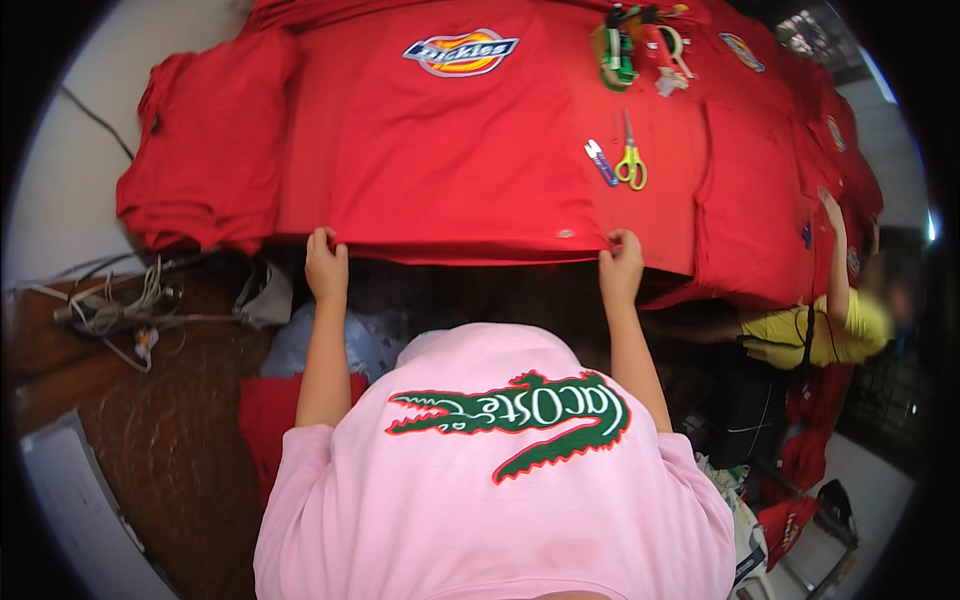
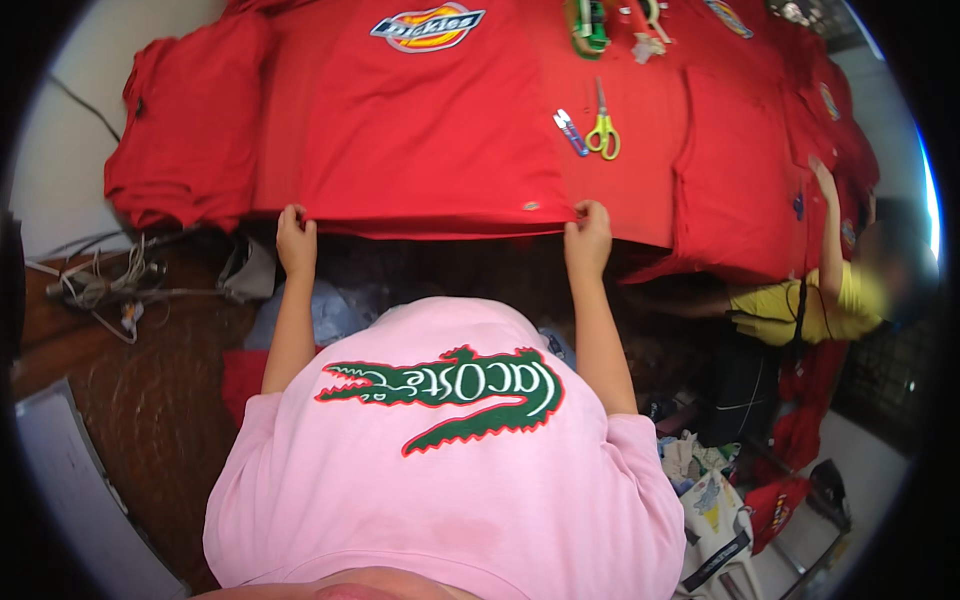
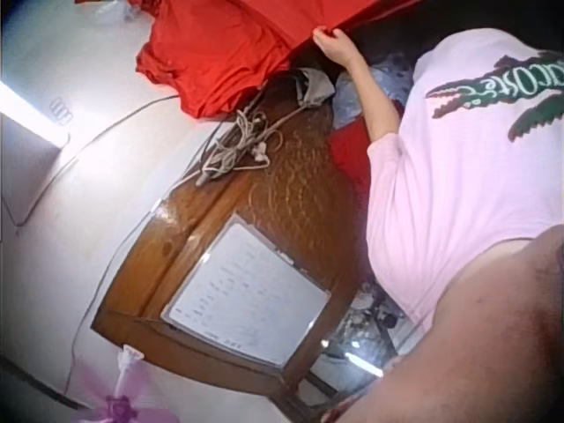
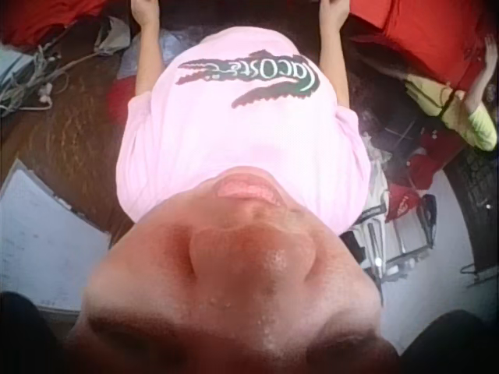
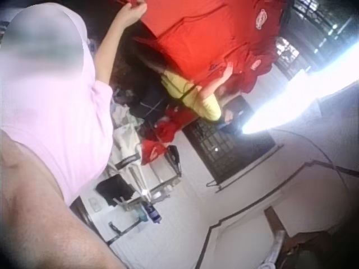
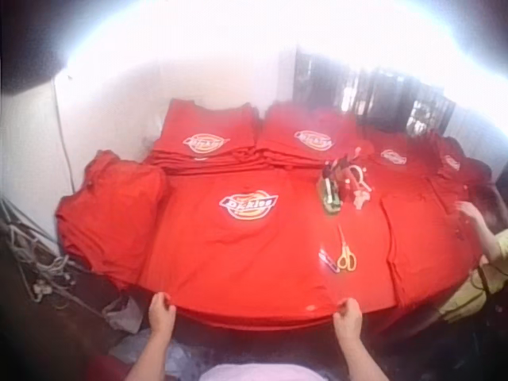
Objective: The person uses scissors to trim loose threads and small white tags from red shirts on a table, smoothing the fabric and lifting the garments to check the collars before stacking them.
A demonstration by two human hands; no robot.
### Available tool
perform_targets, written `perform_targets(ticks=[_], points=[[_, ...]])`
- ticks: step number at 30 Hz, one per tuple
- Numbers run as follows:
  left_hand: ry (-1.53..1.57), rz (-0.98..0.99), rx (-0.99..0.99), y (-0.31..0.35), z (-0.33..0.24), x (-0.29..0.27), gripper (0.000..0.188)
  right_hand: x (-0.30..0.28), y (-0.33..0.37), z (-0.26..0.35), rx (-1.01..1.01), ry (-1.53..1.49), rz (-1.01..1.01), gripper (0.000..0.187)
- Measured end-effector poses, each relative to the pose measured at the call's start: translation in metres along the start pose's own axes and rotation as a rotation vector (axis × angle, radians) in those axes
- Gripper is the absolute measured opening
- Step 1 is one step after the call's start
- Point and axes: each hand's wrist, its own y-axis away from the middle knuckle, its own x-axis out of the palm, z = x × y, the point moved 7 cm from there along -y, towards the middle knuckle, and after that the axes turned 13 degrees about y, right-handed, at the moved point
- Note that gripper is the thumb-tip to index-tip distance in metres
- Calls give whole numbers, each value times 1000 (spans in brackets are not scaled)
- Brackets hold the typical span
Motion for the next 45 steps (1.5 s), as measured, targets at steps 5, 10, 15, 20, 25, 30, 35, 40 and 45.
perform_targets(ticks=[5, 10, 15, 20, 25, 30, 35, 40, 45], points=[[834, -133, -335, 25, 68, 12, 15, -11, 40, -19, 29, -61, 52, 17], [1218, -131, -610, 31, 71, 34, 21, -11, 48, -19, -68, -90, -24, 15], [1258, -167, -578, 20, 74, 30, 24, -19, 42, -8, -77, -164, -41, 13], [885, -352, -479, 21, 105, 11, 24, -8, 45, -19, -79, -172, 0, 13], [1630, -330, -932, 39, 24, 48, 64, 5, 49, 17, -250, 74, 410, 20], [1684, -123, -1168, 96, 1, 134, 97, 24, -56, 41, -412, 17, 14, 20], [1566, 93, -1269, 148, -37, 201, 87, 63, -125, 38, -421, 440, -193, 30], [1510, 535, -1233, 188, -78, 261, 15, 76, -108, 45, -427, 608, 153, 30], [1478, 668, -1189, 181, -108, 279, 25, 48, -70, 7, -127, 54, 137, 25]])
